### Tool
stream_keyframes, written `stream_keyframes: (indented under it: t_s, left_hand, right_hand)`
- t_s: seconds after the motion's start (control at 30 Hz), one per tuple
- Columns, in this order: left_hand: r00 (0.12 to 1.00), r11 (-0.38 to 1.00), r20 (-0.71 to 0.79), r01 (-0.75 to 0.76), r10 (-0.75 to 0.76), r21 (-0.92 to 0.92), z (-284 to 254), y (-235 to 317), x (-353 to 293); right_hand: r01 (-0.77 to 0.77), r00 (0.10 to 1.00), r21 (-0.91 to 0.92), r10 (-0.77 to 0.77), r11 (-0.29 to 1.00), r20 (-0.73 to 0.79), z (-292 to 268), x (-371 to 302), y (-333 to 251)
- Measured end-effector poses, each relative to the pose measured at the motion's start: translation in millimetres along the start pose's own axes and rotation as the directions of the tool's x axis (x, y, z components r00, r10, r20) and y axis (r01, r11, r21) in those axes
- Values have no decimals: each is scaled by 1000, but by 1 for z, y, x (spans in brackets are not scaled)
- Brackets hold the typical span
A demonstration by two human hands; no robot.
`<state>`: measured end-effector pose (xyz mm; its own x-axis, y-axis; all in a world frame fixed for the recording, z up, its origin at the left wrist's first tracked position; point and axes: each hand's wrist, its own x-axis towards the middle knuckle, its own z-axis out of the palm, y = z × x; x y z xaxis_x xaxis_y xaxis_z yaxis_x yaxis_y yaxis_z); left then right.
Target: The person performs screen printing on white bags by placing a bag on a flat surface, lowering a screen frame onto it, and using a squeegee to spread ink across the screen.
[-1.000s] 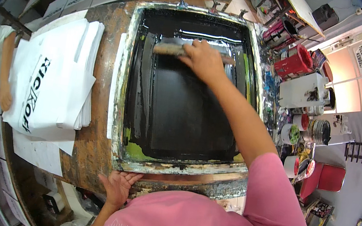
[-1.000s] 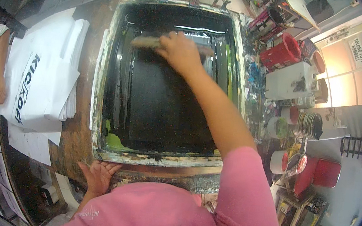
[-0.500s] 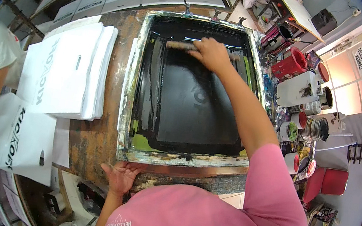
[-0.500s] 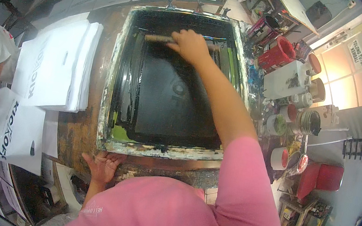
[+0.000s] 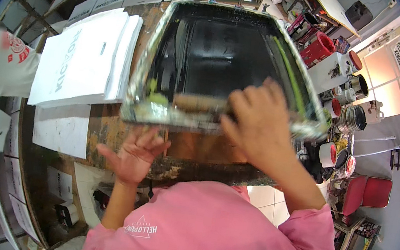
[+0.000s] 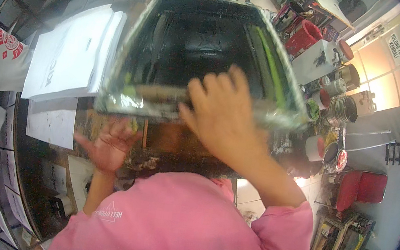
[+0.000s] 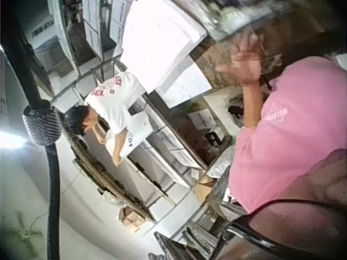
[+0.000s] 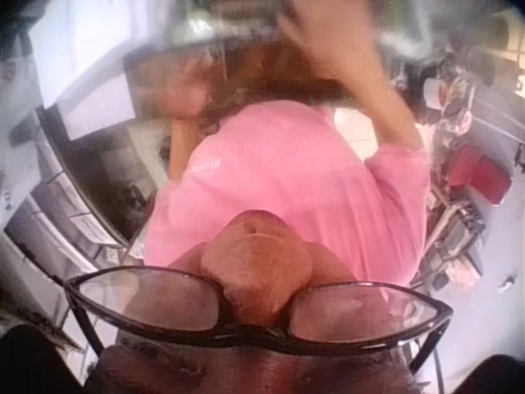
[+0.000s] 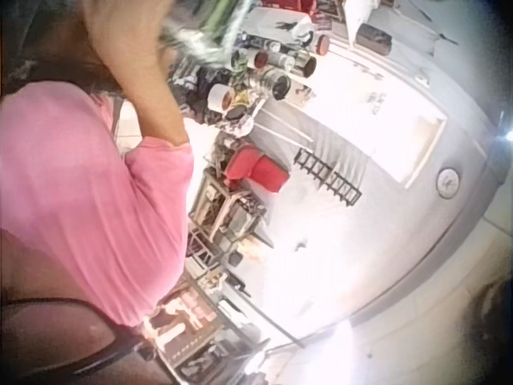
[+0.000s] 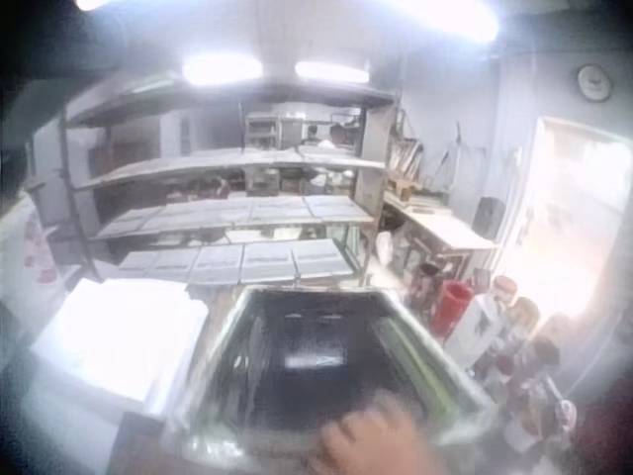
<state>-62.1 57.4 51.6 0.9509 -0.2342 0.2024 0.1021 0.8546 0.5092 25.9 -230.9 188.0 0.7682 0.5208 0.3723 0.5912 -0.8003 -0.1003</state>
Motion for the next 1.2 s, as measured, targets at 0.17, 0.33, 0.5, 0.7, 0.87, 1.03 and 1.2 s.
stream_keyframes:
  t_s: [0.17, 0.33, 0.5, 0.7, 0.87, 1.03, 1.2]
  left_hand:
    - [990, 869, 118, -126, 79, 478, 53, 23, 65]
    - [976, -833, -127, 216, 175, 509, -32, -41, 58]
    - [960, -771, -238, 264, 150, 579, -39, -62, 44]
    - [961, -496, -87, 211, 261, 842, -7, -43, 86]
    - [850, -75, -146, 212, 506, 974, 53, -8, 152]
    - [709, 108, -221, 201, 669, 974, 36, 19, 123]
    - [593, 285, -287, 99, 752, 953, 10, 123, 95]
  right_hand:
    - [-9, 918, -252, -92, 968, -386, -44, 70, 19]
    - [31, 886, -229, -133, 973, -444, -57, 94, 30]
    - [-16, 940, -249, -71, 968, -335, -75, 112, 28]
    - [-30, 961, -184, -23, 982, -275, -91, 134, 41]
    - [18, 938, -154, -70, 988, -339, -90, 149, 67]
    - [-64, 939, -304, -46, 951, -341, -87, 137, 61]
    - [-181, 963, -212, 129, 960, -236, -94, 136, 40]
